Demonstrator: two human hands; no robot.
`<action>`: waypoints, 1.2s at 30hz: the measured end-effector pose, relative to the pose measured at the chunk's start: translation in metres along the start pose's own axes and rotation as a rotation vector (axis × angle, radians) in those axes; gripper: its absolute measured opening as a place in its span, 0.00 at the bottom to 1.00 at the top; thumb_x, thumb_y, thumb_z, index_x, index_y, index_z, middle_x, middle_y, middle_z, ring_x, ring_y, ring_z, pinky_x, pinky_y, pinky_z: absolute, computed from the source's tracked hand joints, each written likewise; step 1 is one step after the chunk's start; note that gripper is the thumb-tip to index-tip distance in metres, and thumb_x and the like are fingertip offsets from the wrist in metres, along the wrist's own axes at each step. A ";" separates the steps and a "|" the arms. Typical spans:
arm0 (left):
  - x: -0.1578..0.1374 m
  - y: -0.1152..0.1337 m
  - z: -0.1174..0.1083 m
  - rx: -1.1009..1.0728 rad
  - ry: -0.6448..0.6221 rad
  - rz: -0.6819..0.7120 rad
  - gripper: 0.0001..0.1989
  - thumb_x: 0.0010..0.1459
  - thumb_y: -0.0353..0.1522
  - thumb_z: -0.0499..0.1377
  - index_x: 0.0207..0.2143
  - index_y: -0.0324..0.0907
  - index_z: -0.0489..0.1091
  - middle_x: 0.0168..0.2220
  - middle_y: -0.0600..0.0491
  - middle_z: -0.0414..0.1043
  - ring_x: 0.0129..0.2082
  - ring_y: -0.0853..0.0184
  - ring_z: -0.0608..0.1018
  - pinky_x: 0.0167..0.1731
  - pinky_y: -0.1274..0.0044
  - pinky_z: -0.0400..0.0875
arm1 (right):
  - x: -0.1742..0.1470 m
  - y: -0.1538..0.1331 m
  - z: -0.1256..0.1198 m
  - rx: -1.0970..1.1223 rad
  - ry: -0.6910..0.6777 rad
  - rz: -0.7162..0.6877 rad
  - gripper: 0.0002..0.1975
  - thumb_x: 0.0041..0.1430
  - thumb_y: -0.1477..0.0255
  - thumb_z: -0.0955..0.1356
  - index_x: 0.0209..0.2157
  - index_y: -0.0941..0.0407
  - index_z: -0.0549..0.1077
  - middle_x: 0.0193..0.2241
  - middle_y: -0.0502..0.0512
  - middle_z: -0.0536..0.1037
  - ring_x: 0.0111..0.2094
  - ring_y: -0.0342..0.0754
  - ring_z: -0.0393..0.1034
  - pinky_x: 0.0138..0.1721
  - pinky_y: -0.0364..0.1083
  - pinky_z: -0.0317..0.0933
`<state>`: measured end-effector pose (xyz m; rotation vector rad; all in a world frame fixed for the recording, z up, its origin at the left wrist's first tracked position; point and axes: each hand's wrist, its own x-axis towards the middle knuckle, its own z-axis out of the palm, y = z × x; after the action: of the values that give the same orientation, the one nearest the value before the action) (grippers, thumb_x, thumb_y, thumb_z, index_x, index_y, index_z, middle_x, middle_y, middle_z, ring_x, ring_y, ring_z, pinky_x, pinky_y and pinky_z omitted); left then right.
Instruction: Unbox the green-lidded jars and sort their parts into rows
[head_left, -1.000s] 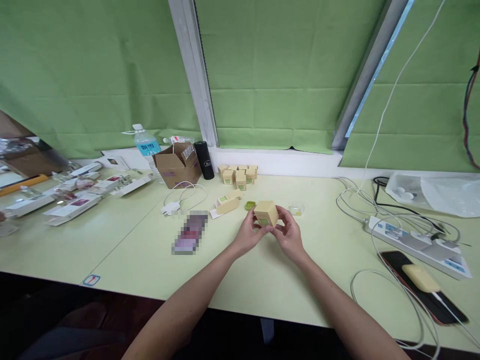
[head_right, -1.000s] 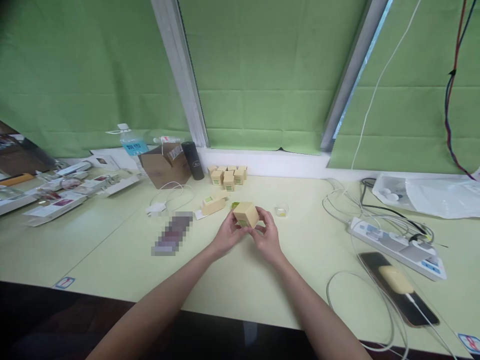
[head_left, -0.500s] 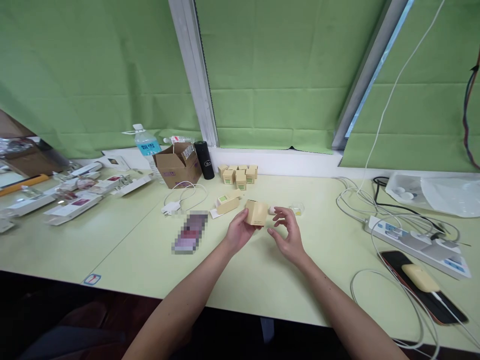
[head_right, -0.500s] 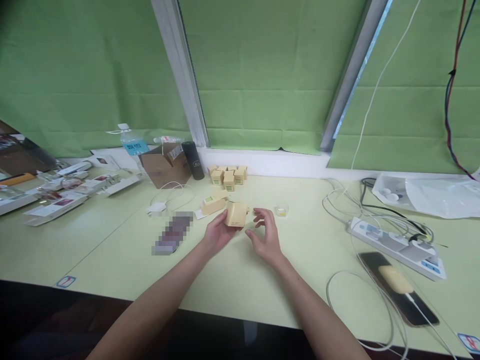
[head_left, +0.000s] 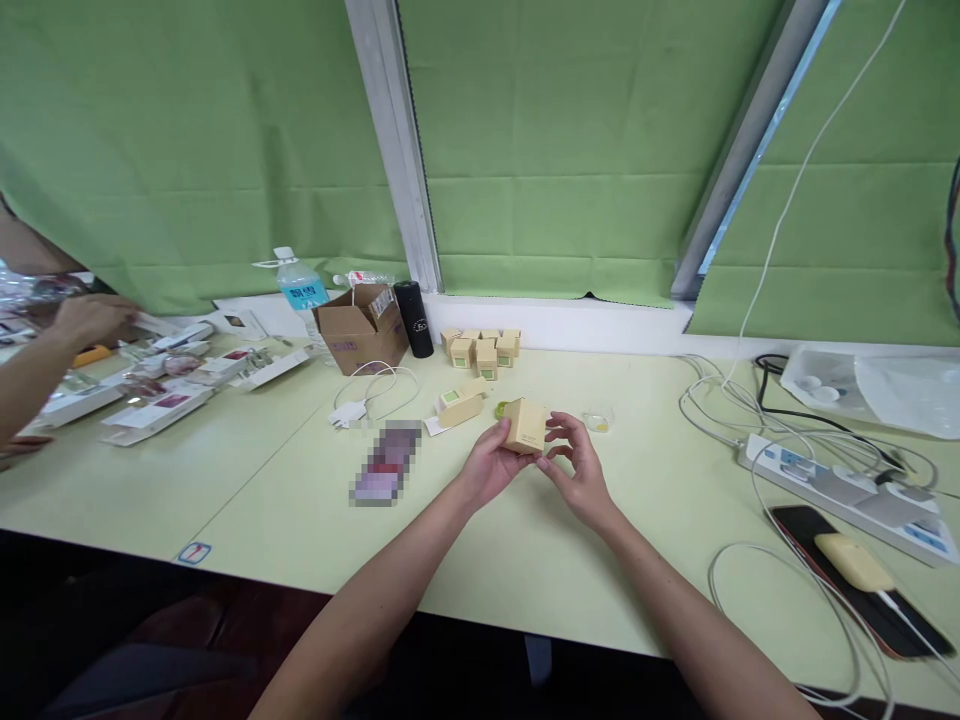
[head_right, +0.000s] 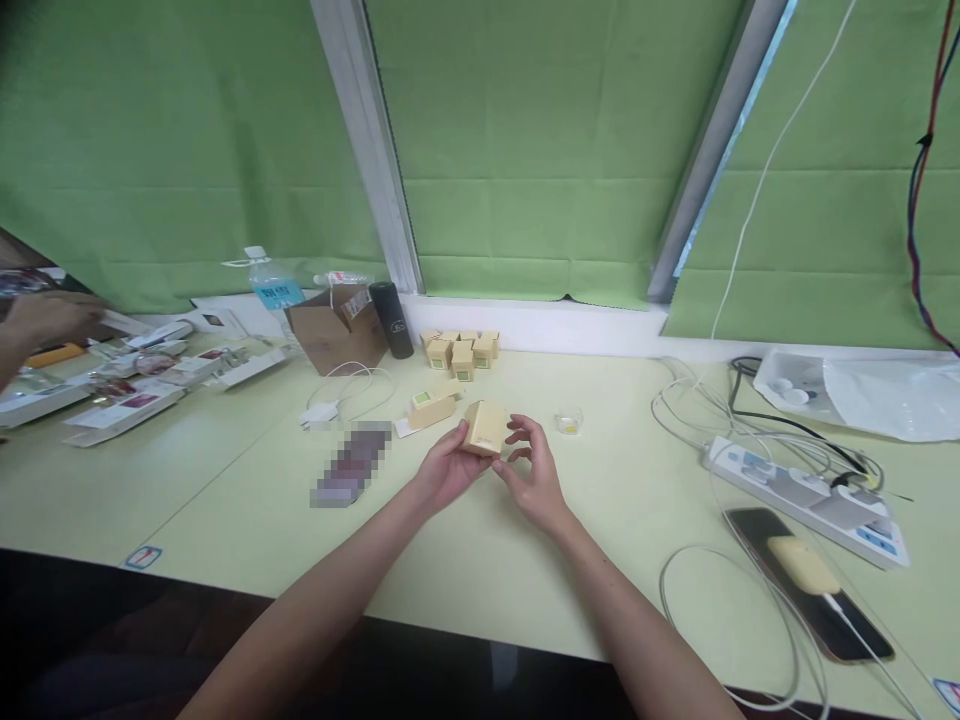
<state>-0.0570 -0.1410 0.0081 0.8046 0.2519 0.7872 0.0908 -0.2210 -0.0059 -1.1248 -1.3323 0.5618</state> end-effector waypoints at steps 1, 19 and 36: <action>-0.001 0.000 0.000 0.037 -0.005 -0.009 0.24 0.60 0.45 0.65 0.53 0.39 0.73 0.53 0.42 0.75 0.49 0.57 0.78 0.44 0.70 0.74 | 0.000 0.001 0.000 0.012 -0.008 0.015 0.28 0.61 0.63 0.71 0.60 0.46 0.61 0.56 0.60 0.67 0.50 0.54 0.68 0.45 0.55 0.70; -0.003 -0.018 -0.012 1.010 0.206 0.510 0.26 0.46 0.29 0.71 0.47 0.47 0.67 0.51 0.47 0.63 0.53 0.54 0.69 0.50 0.65 0.67 | -0.001 0.000 0.008 0.005 -0.128 0.139 0.33 0.58 0.64 0.73 0.61 0.47 0.59 0.61 0.61 0.66 0.54 0.55 0.69 0.51 0.58 0.72; 0.000 -0.006 -0.019 0.844 -0.022 0.349 0.34 0.54 0.39 0.68 0.61 0.46 0.62 0.55 0.44 0.67 0.56 0.55 0.70 0.47 0.70 0.68 | 0.014 0.013 -0.022 0.344 -0.042 0.307 0.29 0.50 0.55 0.76 0.50 0.49 0.68 0.49 0.58 0.75 0.40 0.54 0.76 0.37 0.53 0.75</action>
<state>-0.0632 -0.1332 -0.0099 1.6837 0.4415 1.0064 0.1185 -0.2103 -0.0075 -1.0386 -1.0520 1.0035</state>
